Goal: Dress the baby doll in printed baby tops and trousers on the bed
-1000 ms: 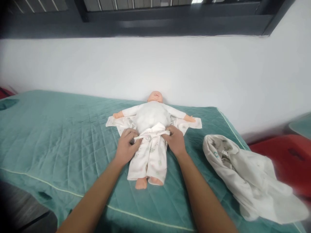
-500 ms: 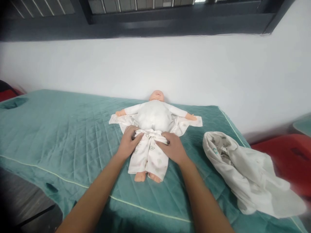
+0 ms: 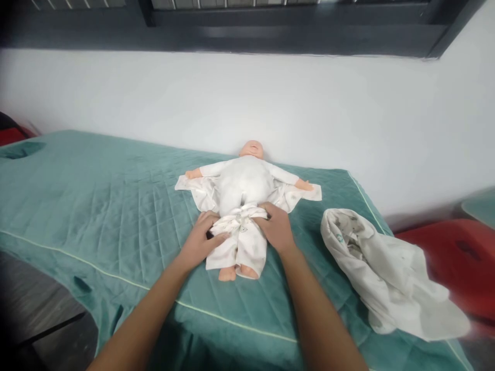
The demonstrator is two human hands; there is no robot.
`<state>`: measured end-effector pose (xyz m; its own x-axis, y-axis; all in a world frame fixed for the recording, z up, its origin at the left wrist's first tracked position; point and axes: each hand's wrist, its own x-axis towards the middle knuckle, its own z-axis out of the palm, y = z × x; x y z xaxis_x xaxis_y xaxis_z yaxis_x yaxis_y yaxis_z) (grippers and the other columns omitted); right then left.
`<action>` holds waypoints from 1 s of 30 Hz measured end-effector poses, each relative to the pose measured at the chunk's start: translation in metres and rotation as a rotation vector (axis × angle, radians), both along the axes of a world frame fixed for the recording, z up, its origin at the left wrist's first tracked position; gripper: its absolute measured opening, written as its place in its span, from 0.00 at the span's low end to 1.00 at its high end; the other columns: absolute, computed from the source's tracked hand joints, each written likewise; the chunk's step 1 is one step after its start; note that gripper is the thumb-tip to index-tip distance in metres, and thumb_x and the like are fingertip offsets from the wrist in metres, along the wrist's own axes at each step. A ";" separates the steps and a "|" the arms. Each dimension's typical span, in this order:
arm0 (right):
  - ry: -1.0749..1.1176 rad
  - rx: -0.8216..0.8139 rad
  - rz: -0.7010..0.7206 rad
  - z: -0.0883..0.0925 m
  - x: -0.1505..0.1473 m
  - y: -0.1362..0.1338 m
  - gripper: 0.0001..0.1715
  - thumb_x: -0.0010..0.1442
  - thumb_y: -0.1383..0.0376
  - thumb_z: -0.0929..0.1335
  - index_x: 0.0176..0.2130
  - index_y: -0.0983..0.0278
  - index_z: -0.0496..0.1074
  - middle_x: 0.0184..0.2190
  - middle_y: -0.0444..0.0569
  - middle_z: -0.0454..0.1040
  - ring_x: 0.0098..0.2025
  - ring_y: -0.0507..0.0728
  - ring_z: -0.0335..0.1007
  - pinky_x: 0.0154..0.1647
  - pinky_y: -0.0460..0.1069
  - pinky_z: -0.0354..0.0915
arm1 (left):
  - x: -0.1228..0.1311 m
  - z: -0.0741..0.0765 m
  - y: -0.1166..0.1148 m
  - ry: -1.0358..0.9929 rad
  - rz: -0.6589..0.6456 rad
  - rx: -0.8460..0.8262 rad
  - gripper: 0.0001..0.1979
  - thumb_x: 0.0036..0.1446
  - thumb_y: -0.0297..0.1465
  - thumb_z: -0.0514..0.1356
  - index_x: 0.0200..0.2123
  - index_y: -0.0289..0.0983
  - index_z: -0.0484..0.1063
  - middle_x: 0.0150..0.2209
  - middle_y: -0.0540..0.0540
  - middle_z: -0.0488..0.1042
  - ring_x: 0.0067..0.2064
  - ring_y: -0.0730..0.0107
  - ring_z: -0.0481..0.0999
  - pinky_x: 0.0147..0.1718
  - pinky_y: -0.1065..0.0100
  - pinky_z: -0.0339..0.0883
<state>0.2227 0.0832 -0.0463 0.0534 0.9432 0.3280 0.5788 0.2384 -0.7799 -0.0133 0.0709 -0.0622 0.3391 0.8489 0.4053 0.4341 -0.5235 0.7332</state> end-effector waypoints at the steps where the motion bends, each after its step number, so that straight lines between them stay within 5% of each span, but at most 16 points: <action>1: 0.005 -0.007 0.008 0.000 0.000 -0.004 0.09 0.53 0.60 0.72 0.34 0.62 0.76 0.32 0.43 0.78 0.36 0.56 0.69 0.39 0.49 0.61 | 0.000 -0.001 0.000 0.011 -0.002 -0.002 0.14 0.60 0.44 0.63 0.34 0.39 0.68 0.38 0.47 0.70 0.45 0.62 0.67 0.47 0.62 0.61; 11: 0.054 -0.140 0.027 -0.007 -0.017 -0.079 0.18 0.59 0.50 0.70 0.31 0.63 0.69 0.25 0.40 0.66 0.29 0.52 0.61 0.32 0.48 0.59 | 0.001 -0.005 0.005 0.016 0.067 0.041 0.13 0.59 0.43 0.63 0.34 0.39 0.68 0.36 0.48 0.70 0.42 0.63 0.69 0.44 0.62 0.62; 18: 0.031 0.069 -0.071 -0.014 -0.030 -0.064 0.18 0.58 0.53 0.71 0.42 0.62 0.69 0.41 0.49 0.72 0.42 0.58 0.69 0.46 0.53 0.65 | -0.005 -0.008 -0.016 -0.029 0.043 -0.079 0.14 0.63 0.43 0.57 0.35 0.38 0.68 0.34 0.48 0.71 0.38 0.65 0.70 0.40 0.64 0.62; 22: 0.080 0.053 -0.072 -0.017 -0.032 -0.059 0.20 0.57 0.54 0.71 0.45 0.61 0.68 0.43 0.49 0.74 0.44 0.59 0.70 0.48 0.54 0.66 | -0.014 -0.013 -0.038 -0.070 -0.010 -0.122 0.15 0.63 0.44 0.57 0.42 0.38 0.69 0.40 0.46 0.71 0.43 0.63 0.71 0.44 0.63 0.64; 27: 0.115 0.006 -0.101 -0.014 -0.033 -0.062 0.21 0.56 0.52 0.71 0.43 0.61 0.69 0.41 0.46 0.75 0.42 0.58 0.71 0.48 0.54 0.65 | -0.016 -0.015 -0.055 0.002 -0.107 0.024 0.46 0.44 0.43 0.73 0.63 0.42 0.57 0.57 0.39 0.66 0.58 0.50 0.64 0.57 0.52 0.62; 30: 0.139 -0.014 -0.057 -0.011 -0.034 -0.072 0.21 0.56 0.52 0.71 0.44 0.61 0.69 0.41 0.46 0.75 0.43 0.58 0.72 0.48 0.53 0.66 | -0.014 -0.016 -0.057 0.093 -0.075 0.092 0.49 0.43 0.40 0.74 0.65 0.43 0.55 0.57 0.39 0.65 0.58 0.48 0.64 0.58 0.48 0.61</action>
<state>0.1887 0.0110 -0.0578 0.1510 0.9417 0.3007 0.4768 0.1971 -0.8566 -0.0275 0.0141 -0.0778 0.4395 0.7805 0.4446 0.4551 -0.6202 0.6389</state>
